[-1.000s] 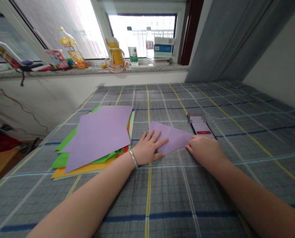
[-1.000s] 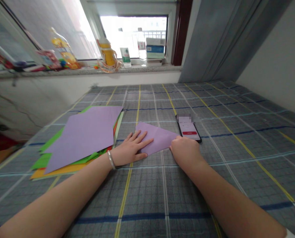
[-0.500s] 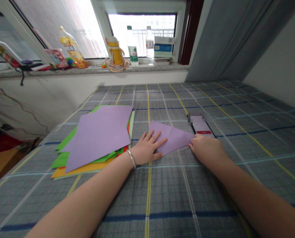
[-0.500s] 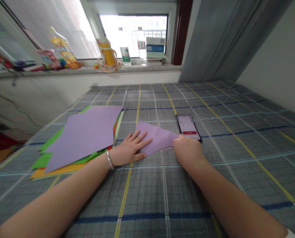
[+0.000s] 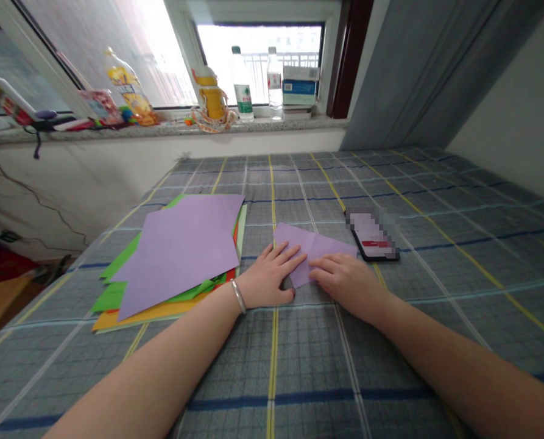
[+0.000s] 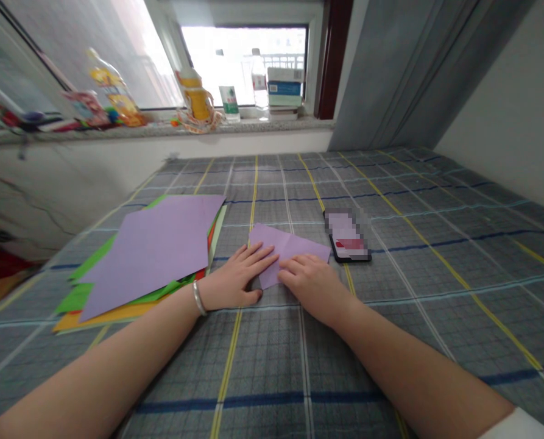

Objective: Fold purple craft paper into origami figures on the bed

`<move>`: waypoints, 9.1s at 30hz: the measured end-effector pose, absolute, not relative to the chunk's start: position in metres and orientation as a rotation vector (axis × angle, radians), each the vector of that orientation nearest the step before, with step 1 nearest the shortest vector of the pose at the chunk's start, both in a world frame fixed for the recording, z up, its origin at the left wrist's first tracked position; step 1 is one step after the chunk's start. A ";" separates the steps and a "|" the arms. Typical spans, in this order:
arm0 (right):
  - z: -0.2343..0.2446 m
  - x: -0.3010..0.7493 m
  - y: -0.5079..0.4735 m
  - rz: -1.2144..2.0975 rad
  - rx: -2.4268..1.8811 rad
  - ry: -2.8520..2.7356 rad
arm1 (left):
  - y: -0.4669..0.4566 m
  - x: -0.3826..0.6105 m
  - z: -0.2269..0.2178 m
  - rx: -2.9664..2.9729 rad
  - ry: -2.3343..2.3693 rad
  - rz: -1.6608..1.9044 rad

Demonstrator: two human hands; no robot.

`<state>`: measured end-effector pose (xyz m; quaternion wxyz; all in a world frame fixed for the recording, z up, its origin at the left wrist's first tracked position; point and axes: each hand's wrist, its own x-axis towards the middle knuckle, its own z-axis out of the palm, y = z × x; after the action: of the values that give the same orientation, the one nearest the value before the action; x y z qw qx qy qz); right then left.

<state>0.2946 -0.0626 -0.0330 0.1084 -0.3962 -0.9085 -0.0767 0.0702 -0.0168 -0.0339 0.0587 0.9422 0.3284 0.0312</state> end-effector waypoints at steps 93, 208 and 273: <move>-0.016 0.326 -0.049 -0.469 -1.062 -2.044 | -0.009 0.067 -0.027 2.469 0.952 1.464; -0.042 0.330 -0.044 0.107 -1.051 -2.431 | -0.030 0.077 -0.043 2.923 1.181 0.524; -0.017 0.319 -0.068 0.186 -1.156 -2.671 | -0.028 0.068 -0.027 2.447 0.835 0.431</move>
<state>0.3194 -0.0679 -0.0166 0.1125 -0.3940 -0.9100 0.0632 0.0679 -0.0282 -0.0271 0.2574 0.9021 0.3077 0.1589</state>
